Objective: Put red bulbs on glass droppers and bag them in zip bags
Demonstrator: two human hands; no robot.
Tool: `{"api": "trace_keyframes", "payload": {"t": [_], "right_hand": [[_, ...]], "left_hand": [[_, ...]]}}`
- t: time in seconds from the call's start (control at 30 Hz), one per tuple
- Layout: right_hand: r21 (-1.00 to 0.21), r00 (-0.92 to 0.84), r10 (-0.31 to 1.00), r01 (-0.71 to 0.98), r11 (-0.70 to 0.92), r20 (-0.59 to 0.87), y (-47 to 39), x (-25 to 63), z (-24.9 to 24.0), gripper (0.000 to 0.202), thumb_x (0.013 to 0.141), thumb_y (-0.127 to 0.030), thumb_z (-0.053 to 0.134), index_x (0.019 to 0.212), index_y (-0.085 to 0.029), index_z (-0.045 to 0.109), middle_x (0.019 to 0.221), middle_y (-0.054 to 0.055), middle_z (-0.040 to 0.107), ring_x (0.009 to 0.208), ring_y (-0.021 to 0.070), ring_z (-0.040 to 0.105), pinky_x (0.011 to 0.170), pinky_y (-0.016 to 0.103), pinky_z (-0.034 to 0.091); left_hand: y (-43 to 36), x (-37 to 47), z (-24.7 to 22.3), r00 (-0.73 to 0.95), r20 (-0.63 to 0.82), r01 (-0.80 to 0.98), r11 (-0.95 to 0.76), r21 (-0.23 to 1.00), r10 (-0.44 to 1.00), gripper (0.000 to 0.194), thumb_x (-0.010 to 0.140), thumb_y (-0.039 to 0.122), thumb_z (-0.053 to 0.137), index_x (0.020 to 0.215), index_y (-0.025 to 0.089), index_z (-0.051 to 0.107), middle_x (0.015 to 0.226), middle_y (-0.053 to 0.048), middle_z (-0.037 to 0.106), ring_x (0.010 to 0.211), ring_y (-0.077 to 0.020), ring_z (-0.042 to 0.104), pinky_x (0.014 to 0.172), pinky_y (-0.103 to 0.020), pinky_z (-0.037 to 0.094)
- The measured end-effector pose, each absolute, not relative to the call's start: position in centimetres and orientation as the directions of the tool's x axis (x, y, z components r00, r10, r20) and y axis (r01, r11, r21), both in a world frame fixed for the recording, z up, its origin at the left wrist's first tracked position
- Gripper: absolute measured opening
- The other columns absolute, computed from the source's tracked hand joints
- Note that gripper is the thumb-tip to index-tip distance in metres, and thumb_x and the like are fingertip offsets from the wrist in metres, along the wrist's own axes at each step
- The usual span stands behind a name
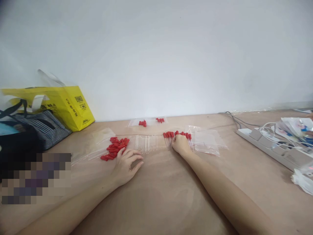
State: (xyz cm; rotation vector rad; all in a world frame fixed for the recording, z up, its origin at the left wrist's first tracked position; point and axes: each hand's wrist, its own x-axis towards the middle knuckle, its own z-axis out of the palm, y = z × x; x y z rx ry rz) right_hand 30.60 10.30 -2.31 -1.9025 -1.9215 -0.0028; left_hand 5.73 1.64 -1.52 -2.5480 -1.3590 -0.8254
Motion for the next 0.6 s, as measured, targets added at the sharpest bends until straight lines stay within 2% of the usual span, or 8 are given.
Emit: {"api": "trace_keyframes", "payload": {"t": [0.1, 0.2, 0.33, 0.43, 0.5, 0.6], "right_hand": [[-0.294, 0.043, 0.951, 0.954, 0.052, 0.307, 10.2, 30.6, -2.2, 0.024, 0.075, -0.022, 0.046, 0.058, -0.014, 0.06, 0.061, 0.01, 0.062, 0.064, 0.0183, 0.057, 0.06, 0.024, 0.035], [-0.294, 0.054, 0.944, 0.955, 0.047, 0.327, 9.6, 30.5, -1.6, 0.022, 0.076, -0.022, 0.044, 0.069, -0.013, 0.062, 0.071, 0.011, 0.064, 0.071, 0.019, 0.058, 0.062, 0.024, 0.035], [-0.364, 0.01, 0.943, 0.924, 0.119, 0.334, 8.3, 29.5, -0.3, 0.021, 0.077, -0.022, 0.044, 0.08, -0.014, 0.062, 0.081, 0.009, 0.065, 0.075, 0.017, 0.057, 0.063, 0.023, 0.036], [-0.425, -0.047, 0.965, 0.891, 0.156, 0.257, 8.2, 27.9, 0.4, 0.019, 0.076, -0.021, 0.045, 0.076, -0.015, 0.063, 0.08, 0.007, 0.065, 0.075, 0.0154, 0.058, 0.063, 0.021, 0.036], [-0.437, -0.053, 0.979, 0.889, 0.136, 0.198, 8.8, 26.8, 0.7, 0.018, 0.074, -0.02, 0.047, 0.071, -0.014, 0.064, 0.077, 0.008, 0.065, 0.073, 0.0153, 0.058, 0.062, 0.021, 0.037], [-0.446, -0.037, 0.994, 0.891, 0.078, 0.099, 10.3, 25.3, 0.8, 0.018, 0.07, -0.024, 0.051, 0.065, -0.012, 0.064, 0.068, 0.01, 0.064, 0.066, 0.0164, 0.059, 0.055, 0.021, 0.038]], "left_hand": [[1.6, 5.8, -1.6, 0.434, 0.549, 0.809, -0.577, 0.111, 0.714, 0.008, 0.076, 0.027, 0.053, 0.08, 0.025, 0.061, 0.09, -0.001, 0.063, 0.088, -0.0204, 0.053, 0.091, -0.051, 0.022], [2.3, 5.1, -0.9, 0.382, 0.604, 0.843, -0.531, 0.082, 0.699, 0.012, 0.078, 0.031, 0.051, 0.081, 0.026, 0.061, 0.087, -0.002, 0.063, 0.086, -0.0209, 0.053, 0.086, -0.047, 0.026], [5.6, 1.7, 1.2, 0.193, 0.641, 0.944, -0.318, 0.084, 0.743, 0.022, 0.08, 0.035, 0.045, 0.075, 0.023, 0.062, 0.084, -0.004, 0.063, 0.085, -0.0239, 0.053, 0.076, -0.042, 0.033], [9.2, -2.1, 2.6, -0.03, 0.494, 0.992, -0.034, 0.12, 0.869, 0.025, 0.079, 0.036, 0.044, 0.083, 0.021, 0.063, 0.094, -0.009, 0.061, 0.096, -0.0294, 0.048, 0.077, -0.042, 0.034], [11.3, -4.3, 3.0, -0.074, 0.421, 0.99, 0.015, 0.141, 0.904, 0.024, 0.077, 0.033, 0.045, 0.081, 0.019, 0.065, 0.095, -0.01, 0.062, 0.095, -0.0309, 0.049, 0.075, -0.041, 0.035], [13.5, -6.4, 2.9, -0.068, 0.305, 0.984, 0.013, 0.179, 0.95, 0.018, 0.072, 0.032, 0.052, 0.076, 0.02, 0.065, 0.085, -0.006, 0.065, 0.083, -0.0247, 0.055, 0.071, -0.034, 0.038]]}}
